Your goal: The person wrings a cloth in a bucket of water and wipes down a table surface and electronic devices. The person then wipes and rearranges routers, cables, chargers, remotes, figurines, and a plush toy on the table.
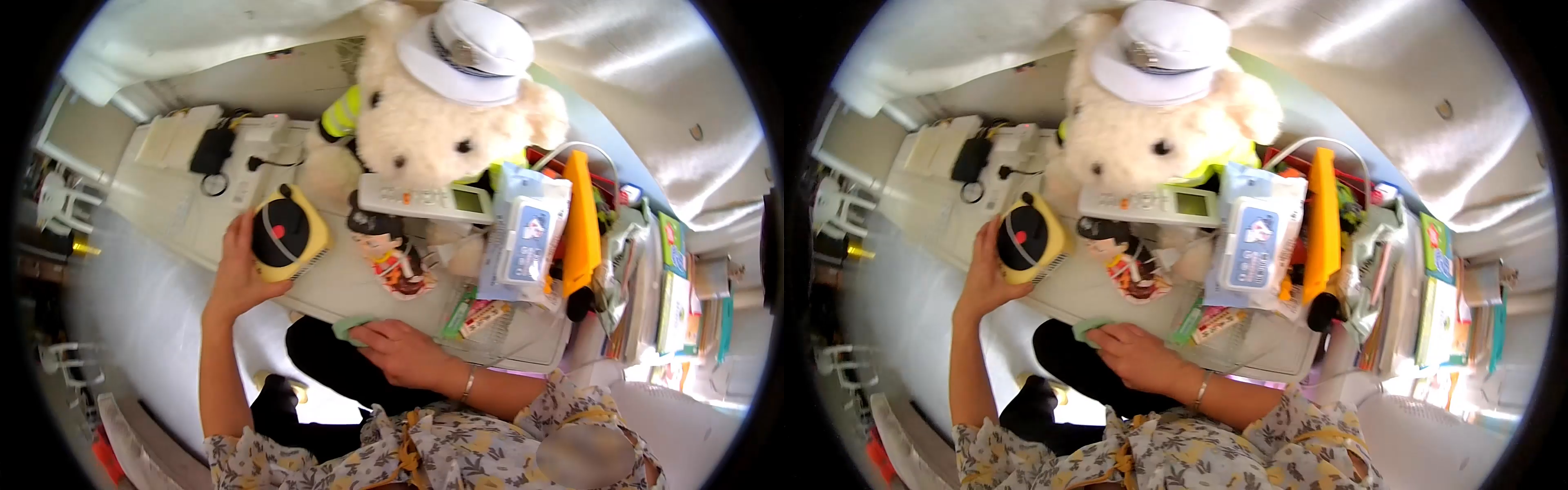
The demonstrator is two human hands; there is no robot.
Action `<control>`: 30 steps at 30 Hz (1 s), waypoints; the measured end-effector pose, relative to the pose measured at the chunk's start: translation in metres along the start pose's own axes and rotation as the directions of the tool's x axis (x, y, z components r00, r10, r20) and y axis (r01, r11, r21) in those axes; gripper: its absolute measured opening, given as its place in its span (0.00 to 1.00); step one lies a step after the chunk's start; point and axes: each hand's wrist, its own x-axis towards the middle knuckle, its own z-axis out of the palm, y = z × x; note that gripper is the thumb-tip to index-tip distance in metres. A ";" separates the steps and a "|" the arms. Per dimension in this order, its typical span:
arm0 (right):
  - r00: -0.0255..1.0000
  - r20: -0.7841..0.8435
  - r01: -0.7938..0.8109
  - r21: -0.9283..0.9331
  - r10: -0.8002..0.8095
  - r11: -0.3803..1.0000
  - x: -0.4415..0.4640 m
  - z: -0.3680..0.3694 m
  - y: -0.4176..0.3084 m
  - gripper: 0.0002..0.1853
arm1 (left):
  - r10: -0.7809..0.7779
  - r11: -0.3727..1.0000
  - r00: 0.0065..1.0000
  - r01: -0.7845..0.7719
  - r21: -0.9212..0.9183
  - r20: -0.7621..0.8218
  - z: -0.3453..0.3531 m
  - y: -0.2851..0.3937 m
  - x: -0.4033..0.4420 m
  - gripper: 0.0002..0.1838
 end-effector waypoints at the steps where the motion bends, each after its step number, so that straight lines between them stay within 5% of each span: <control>1: 0.999 0.000 0.041 0.022 -0.041 0.999 0.001 0.000 -0.001 0.14 | -0.032 0.999 0.999 0.032 0.025 -0.010 -0.002 0.003 -0.007 0.64; 7: 0.999 -0.042 -0.022 -0.020 0.022 1.000 0.005 -0.002 -0.006 0.15 | -0.133 0.984 0.988 0.142 0.109 -0.082 -0.024 0.017 -0.046 0.62; 14: 1.000 -0.016 -0.016 -0.035 0.016 0.999 0.011 -0.007 -0.011 0.17 | -0.329 0.943 0.937 0.333 0.009 -0.120 -0.038 -0.001 -0.088 0.62; 21: 1.000 -0.001 -0.008 -0.056 0.007 0.998 0.011 -0.004 -0.009 0.16 | -0.346 0.934 0.909 0.310 -0.178 -0.233 -0.059 -0.023 -0.079 0.61; 30: 1.000 -0.013 -0.011 -0.061 0.010 0.998 0.013 -0.003 -0.008 0.15 | -0.183 0.836 0.970 0.240 0.494 -0.161 -0.081 -0.001 -0.069 0.55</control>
